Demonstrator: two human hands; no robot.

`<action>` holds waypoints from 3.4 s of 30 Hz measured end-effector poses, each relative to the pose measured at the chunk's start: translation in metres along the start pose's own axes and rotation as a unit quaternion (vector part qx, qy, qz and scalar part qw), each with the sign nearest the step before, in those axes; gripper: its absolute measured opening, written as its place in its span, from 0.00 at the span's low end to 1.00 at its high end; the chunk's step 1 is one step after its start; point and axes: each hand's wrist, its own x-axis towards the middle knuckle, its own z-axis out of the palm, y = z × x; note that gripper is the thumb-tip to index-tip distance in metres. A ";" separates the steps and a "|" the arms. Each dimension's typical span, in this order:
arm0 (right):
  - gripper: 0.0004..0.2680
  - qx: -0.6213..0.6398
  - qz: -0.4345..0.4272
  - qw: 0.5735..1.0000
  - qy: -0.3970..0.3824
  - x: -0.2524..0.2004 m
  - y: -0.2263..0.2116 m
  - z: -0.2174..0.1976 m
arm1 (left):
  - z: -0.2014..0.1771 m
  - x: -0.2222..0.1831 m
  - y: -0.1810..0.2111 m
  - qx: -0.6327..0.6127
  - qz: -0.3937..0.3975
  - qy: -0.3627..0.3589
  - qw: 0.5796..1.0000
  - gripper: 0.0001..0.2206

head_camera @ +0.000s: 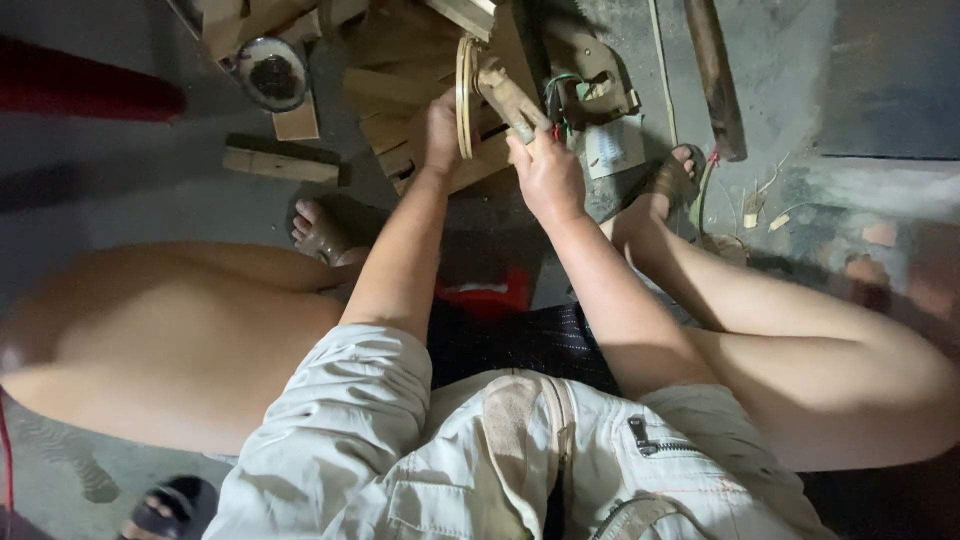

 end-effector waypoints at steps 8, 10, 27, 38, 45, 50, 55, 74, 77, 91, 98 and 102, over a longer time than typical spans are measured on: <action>0.15 0.050 0.108 0.993 0.014 0.001 -0.005 -0.004 | -0.009 0.031 -0.058 -0.016 0.006 0.030 0.999 0.04; 0.15 0.059 0.153 0.986 0.036 0.003 0.016 0.010 | -0.012 0.053 -0.091 0.068 0.047 0.033 0.996 0.09; 0.22 -0.023 0.413 0.898 -0.149 -0.016 0.194 0.103 | 0.009 0.063 -0.081 -0.275 -0.230 0.054 0.932 0.16; 0.17 0.234 0.243 0.939 0.066 0.059 -0.038 -0.004 | -0.001 -0.062 0.053 -0.078 -0.029 0.095 0.992 0.15; 0.16 0.403 0.196 0.890 -0.084 0.073 -0.071 0.047 | -0.024 -0.008 -0.022 0.490 0.150 0.108 0.852 0.15; 0.02 0.425 0.250 0.869 -0.029 0.078 -0.088 0.021 | -0.064 0.013 0.040 0.444 0.114 0.293 0.839 0.04; 0.02 0.541 0.239 0.806 -0.028 0.076 -0.074 0.010 | -0.096 0.023 0.136 0.351 0.024 0.269 0.897 0.32; 0.05 0.657 0.236 0.716 0.000 0.099 -0.057 -0.033 | -0.064 0.072 0.117 0.095 0.253 0.245 0.931 0.08; 0.05 0.645 0.220 0.732 0.007 0.099 -0.063 -0.041 | -0.052 0.053 0.125 0.033 0.227 0.250 0.941 0.08; 0.07 0.628 0.235 0.741 0.033 0.094 -0.076 -0.072 | -0.058 -0.004 0.170 -0.053 -0.013 0.300 0.952 0.13; 0.05 0.608 0.223 0.761 0.038 0.092 -0.087 -0.099 | -0.065 0.005 0.174 -0.049 0.091 0.347 0.932 0.14; 0.06 0.640 0.199 0.740 0.052 0.090 -0.092 -0.120 | -0.066 -0.012 0.194 -0.076 0.053 0.286 0.954 0.12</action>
